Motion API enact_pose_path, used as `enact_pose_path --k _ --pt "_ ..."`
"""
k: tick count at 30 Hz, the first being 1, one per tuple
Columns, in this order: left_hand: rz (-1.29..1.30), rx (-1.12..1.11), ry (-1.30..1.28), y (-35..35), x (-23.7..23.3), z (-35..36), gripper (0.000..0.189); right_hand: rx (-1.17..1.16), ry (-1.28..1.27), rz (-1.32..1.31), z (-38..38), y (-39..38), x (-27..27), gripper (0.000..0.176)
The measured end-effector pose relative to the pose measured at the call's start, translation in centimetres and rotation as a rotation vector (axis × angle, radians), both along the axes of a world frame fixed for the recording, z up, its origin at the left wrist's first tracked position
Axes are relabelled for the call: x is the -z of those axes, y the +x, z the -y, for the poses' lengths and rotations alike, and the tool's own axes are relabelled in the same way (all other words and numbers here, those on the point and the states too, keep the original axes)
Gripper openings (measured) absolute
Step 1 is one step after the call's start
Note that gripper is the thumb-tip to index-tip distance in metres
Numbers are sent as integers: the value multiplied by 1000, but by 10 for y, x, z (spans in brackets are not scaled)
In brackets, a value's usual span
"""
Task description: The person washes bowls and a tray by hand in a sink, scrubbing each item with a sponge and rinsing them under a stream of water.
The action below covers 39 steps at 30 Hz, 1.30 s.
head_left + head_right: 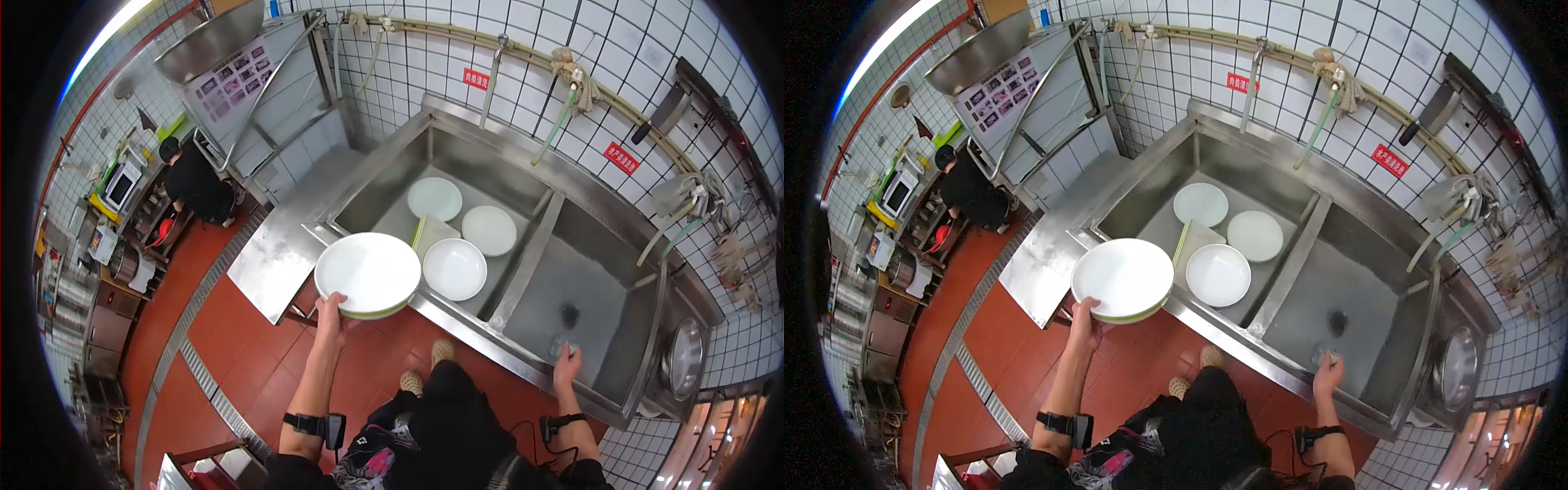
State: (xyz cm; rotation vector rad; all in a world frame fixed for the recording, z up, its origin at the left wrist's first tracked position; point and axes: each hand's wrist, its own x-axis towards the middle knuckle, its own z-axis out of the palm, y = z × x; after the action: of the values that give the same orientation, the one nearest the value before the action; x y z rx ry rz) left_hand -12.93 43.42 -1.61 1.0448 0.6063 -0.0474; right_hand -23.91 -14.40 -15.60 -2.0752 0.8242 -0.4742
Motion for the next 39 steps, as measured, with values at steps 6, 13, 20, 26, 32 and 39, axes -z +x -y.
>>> enact_pose_path --k 6,13,20,26,32,39 --pt "-123 28 193 80 -30 5 63 -112 196 254 -95 112 -62 25" --pt "-202 137 283 212 29 -10 64 -460 -293 61 -130 211 -26 28" --pt "-289 208 738 301 105 -3 67 -599 -576 -193 -125 242 -4 29" --pt "-325 455 1124 338 157 -17 62 -532 -614 -270 -137 246 -2 32" --pt "-379 614 1206 367 197 -19 57 -519 -621 -363 -141 253 -11 30" --pt "-393 597 1057 376 242 -36 56 -503 -619 -355 -143 255 -12 26"
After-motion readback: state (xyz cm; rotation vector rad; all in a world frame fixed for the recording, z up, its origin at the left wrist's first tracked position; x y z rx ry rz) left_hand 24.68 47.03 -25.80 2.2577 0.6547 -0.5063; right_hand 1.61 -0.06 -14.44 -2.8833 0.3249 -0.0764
